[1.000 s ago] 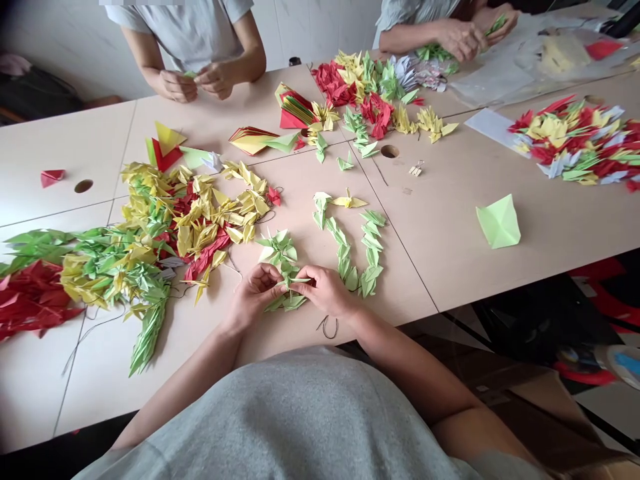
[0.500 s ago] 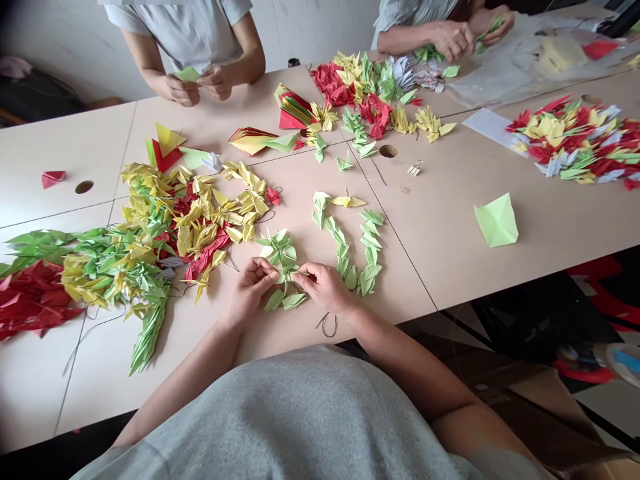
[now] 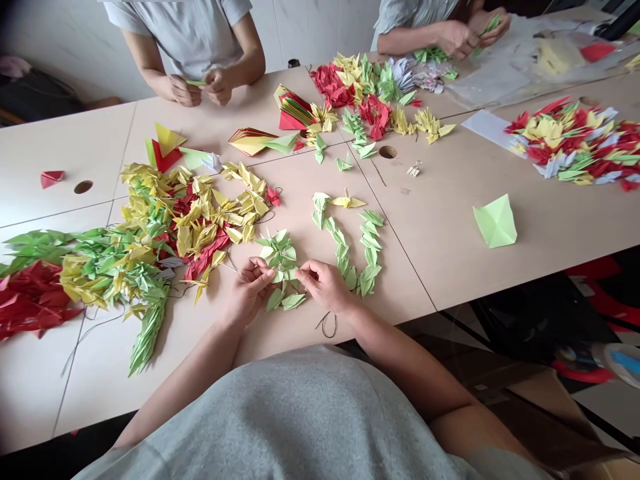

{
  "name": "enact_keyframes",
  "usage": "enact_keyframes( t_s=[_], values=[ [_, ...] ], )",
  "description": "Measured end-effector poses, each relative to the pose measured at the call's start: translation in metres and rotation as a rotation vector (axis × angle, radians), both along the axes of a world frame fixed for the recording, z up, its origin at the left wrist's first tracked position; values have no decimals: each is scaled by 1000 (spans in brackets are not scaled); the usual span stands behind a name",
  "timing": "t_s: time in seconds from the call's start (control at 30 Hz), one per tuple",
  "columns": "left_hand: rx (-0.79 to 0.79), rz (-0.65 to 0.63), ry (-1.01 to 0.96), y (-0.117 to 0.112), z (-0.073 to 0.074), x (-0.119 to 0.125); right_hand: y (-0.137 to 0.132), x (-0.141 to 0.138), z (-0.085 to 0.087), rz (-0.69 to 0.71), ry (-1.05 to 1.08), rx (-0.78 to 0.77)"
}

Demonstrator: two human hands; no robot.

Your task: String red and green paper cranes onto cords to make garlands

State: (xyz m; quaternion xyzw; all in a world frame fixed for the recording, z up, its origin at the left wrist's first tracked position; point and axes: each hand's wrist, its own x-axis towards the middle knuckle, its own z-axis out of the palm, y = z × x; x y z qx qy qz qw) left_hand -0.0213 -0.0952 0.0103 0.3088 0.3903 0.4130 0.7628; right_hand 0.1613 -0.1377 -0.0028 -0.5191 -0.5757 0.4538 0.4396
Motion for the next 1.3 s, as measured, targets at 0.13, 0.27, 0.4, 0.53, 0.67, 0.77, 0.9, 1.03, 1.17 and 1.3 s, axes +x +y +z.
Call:
enact_keyframes(
  t_s=[0.13,0.27,0.4,0.53,0.67,0.77,0.9,1.03,1.17,1.3],
  values=[
    [-9,18,29,1,1,0,1,0,-1,-5,14,10],
    [-9,58,93,2,0,-4,1,2,-2,-15,12,14],
    [108,92,209,4,-3,-12,-2,0,-1,25,-21,43],
    [212,44,420,4,-4,-16,-5,-3,-3,72,-140,155],
    [250,-37,405,2,-5,-12,-6,-5,-6,100,-222,217],
    [251,-81,362,-1,-9,-8,-6,-6,-5,96,-237,215],
    [290,-115,460,-2,-12,-9,-6,-7,-3,80,-261,209],
    [320,-146,531,-2,-11,-11,-6,-8,-3,75,-301,170],
    [324,-126,548,-2,-6,-10,-5,-8,-5,35,-319,169],
    [242,-101,444,-3,3,-9,-4,-7,-12,-43,-214,71]
  ],
)
